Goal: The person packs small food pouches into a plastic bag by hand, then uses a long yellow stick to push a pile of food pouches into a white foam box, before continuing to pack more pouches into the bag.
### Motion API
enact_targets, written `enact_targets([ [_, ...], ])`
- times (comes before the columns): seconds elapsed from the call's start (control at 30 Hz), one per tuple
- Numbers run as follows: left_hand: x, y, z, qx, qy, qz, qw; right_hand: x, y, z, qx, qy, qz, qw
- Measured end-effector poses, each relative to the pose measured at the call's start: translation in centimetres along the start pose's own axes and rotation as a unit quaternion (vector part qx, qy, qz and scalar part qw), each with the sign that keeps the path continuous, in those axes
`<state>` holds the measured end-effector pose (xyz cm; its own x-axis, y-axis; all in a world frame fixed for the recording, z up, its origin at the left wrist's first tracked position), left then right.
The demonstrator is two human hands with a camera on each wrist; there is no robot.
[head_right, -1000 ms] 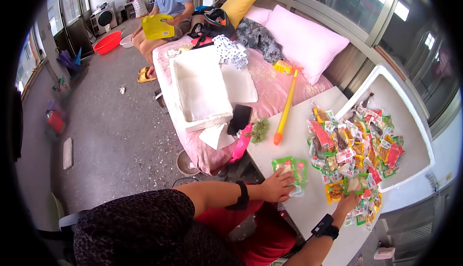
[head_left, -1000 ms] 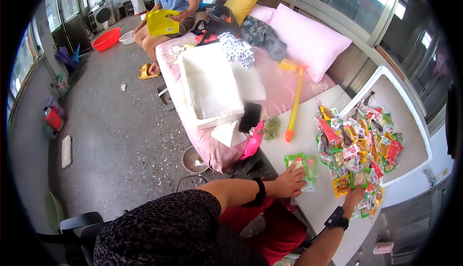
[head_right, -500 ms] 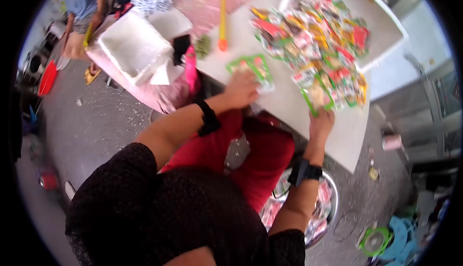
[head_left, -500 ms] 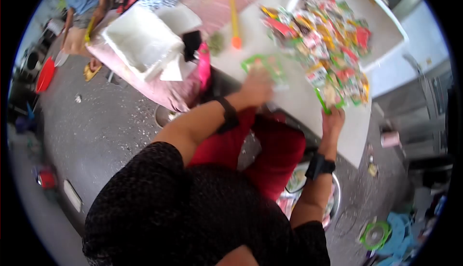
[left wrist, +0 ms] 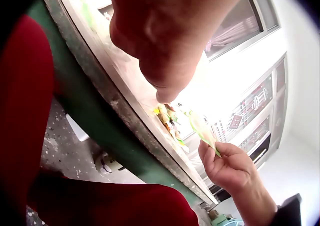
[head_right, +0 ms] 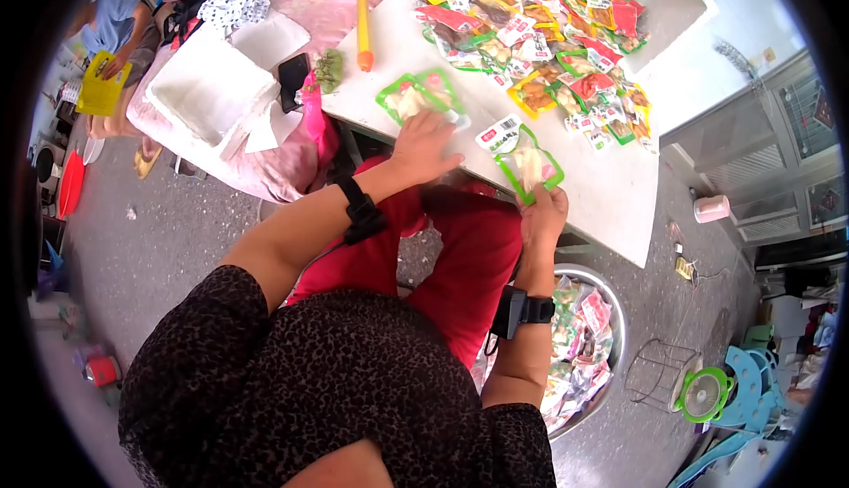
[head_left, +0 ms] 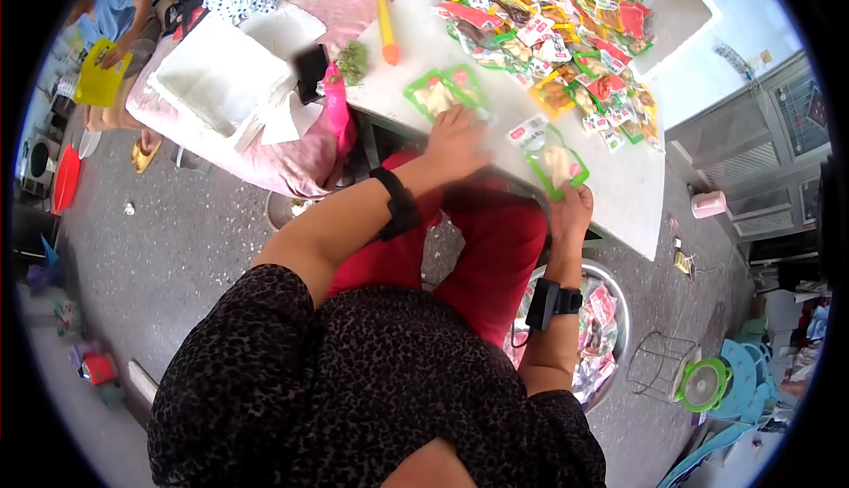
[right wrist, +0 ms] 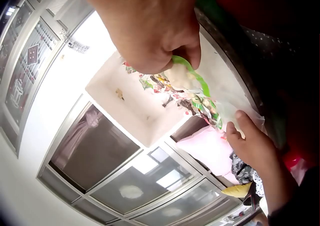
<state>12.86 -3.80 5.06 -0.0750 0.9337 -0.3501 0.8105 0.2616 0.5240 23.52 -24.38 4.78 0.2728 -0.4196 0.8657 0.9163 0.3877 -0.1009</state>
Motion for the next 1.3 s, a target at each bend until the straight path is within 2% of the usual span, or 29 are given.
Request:
enact_targets([
  [0.07, -0.5, 0.8, 0.3, 0.039, 0.024, -0.025, 0.999, 0.0, -0.4, -0.2, 0.004, 0.002, -0.010, 1.000],
  [0.27, -1.6, 1.5, 0.7, 0.063, 0.061, -0.072, 0.994, 0.4, -1.6, 0.2, -0.013, -0.014, -0.010, 1.000],
  [0.47, -0.3, 1.8, 0.9, 0.088, 0.050, -0.056, 0.993, 0.4, -2.3, 0.0, -0.011, -0.002, 0.009, 1.000],
  [0.57, 0.6, 1.8, 1.9, 0.074, 0.115, -0.027, 0.990, 0.3, -2.6, 0.0, 0.000, -0.002, 0.019, 1.000],
  [0.73, 0.2, 2.9, 0.9, 0.110, 0.125, -0.031, 0.985, 0.5, -3.3, 0.9, -0.003, -0.019, 0.040, 0.999],
  [0.97, 0.1, 4.3, 0.6, 0.159, 0.139, -0.029, 0.977, 0.6, -3.8, 1.4, 0.025, -0.033, -0.019, 0.999],
  [1.03, 0.3, 4.7, 1.3, 0.186, 0.164, -0.041, 0.968, 0.5, -4.0, 1.8, 0.029, -0.078, -0.031, 0.996],
  [1.17, -0.1, 6.1, 1.0, 0.291, 0.172, -0.084, 0.937, 0.1, -3.8, 2.8, 0.047, -0.056, 0.025, 0.997],
  [1.3, -1.2, 7.2, -1.8, 0.361, 0.134, -0.118, 0.915, -0.3, -3.2, 3.5, 0.040, -0.015, 0.062, 0.997],
])
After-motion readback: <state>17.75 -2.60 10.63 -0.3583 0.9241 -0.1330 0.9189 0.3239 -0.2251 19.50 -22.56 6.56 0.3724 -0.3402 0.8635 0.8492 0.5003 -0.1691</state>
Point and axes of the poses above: each hand's wrist, its own y-axis towards the middle knuckle, its own z-axis out of the palm, x = y × z, the point moved 1 cm from there along y, towards the middle knuckle, and after that the axes turned 4 degrees about x, right-handed, at the moved point
